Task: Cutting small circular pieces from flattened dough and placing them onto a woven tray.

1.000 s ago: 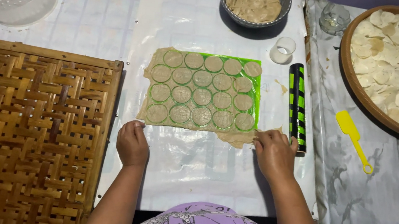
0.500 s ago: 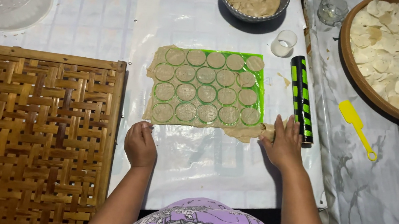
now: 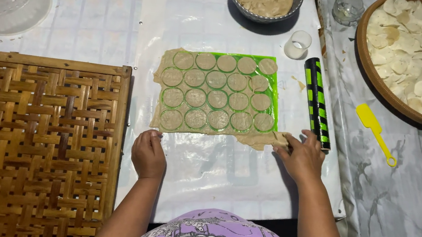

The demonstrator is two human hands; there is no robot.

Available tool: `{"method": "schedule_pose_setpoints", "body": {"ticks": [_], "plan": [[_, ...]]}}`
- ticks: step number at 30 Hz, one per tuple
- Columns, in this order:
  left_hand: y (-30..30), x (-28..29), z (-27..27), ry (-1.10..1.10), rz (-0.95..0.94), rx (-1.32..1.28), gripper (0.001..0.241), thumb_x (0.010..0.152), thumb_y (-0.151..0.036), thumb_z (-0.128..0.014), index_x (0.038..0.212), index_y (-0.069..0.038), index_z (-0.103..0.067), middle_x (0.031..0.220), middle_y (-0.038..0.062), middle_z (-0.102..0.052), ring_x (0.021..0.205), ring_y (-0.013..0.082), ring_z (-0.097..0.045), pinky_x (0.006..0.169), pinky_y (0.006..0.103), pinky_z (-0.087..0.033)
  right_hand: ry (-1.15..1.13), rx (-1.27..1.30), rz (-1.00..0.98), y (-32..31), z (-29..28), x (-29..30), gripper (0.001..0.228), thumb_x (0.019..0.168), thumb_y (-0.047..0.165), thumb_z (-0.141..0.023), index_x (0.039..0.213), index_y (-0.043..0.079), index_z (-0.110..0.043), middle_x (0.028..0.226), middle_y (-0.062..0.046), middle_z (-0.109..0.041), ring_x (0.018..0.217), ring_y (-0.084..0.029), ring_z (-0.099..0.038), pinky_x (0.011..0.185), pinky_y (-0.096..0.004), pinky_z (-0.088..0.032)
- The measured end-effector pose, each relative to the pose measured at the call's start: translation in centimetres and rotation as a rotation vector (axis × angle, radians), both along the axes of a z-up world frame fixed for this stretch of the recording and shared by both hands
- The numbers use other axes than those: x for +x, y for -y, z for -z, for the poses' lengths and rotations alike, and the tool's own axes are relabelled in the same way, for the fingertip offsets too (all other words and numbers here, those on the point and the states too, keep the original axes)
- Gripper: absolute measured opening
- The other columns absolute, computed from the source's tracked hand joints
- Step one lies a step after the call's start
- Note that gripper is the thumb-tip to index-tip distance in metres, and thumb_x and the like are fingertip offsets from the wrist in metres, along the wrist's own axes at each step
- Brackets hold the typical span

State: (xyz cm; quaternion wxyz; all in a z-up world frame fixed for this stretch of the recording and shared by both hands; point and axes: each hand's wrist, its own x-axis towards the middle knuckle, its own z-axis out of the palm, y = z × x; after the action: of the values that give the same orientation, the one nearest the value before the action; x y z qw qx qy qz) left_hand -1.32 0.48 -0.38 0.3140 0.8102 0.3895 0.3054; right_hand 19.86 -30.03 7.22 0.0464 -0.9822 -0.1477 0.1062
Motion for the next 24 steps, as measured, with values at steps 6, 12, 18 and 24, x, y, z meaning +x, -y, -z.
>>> {"method": "schedule_pose_setpoints", "body": {"ticks": [6,12,18,24], "plan": [[0.0,0.1,0.1,-0.003,-0.008,0.012,0.025,0.108,-0.021,-0.045,0.091,-0.017,-0.063,0.078,0.002,-0.064,0.081,0.0295,-0.066,0.080,0.0425,-0.051,-0.031,0.167,0.022,0.6,3.4,0.1,0.037,0.090,0.013,-0.071,0.125,0.012,-0.062,0.128,-0.015,-0.060,0.127,-0.037,-0.059,0.100,-0.047,-0.054],[0.0,0.1,-0.1,-0.013,-0.002,0.015,0.026,0.108,-0.021,-0.045,0.092,-0.017,-0.064,0.078,0.002,-0.065,0.081,0.0293,-0.066,0.081,0.0422,-0.051,0.056,0.621,-0.183,-3.0,-1.8,-4.9,0.044,0.082,-0.002,-0.075,0.122,0.007,-0.059,0.136,-0.015,-0.048,0.124,-0.044,-0.060,0.103,-0.050,-0.054],[0.0,0.1,-0.2,-0.028,-0.004,0.006,0.027,0.109,-0.021,-0.045,0.091,-0.017,-0.064,0.078,0.001,-0.065,0.081,0.0274,-0.066,0.081,0.0416,-0.052,-0.139,0.186,0.142,-1.3,5.1,-1.7,0.078,0.106,0.061,-0.043,0.153,-0.001,-0.045,0.167,-0.030,-0.022,0.158,-0.045,-0.015,0.115,-0.078,-0.009],[0.0,0.1,-0.1,-0.014,0.003,0.016,0.027,0.108,-0.021,-0.046,0.088,-0.017,-0.064,0.079,0.002,-0.066,0.081,0.0290,-0.067,0.081,0.0422,-0.051,-0.152,0.485,0.086,-5.4,2.4,-6.2,0.045,0.110,0.029,-0.043,0.146,0.003,-0.051,0.156,-0.027,-0.044,0.152,-0.038,-0.034,0.120,-0.070,-0.006]]}}
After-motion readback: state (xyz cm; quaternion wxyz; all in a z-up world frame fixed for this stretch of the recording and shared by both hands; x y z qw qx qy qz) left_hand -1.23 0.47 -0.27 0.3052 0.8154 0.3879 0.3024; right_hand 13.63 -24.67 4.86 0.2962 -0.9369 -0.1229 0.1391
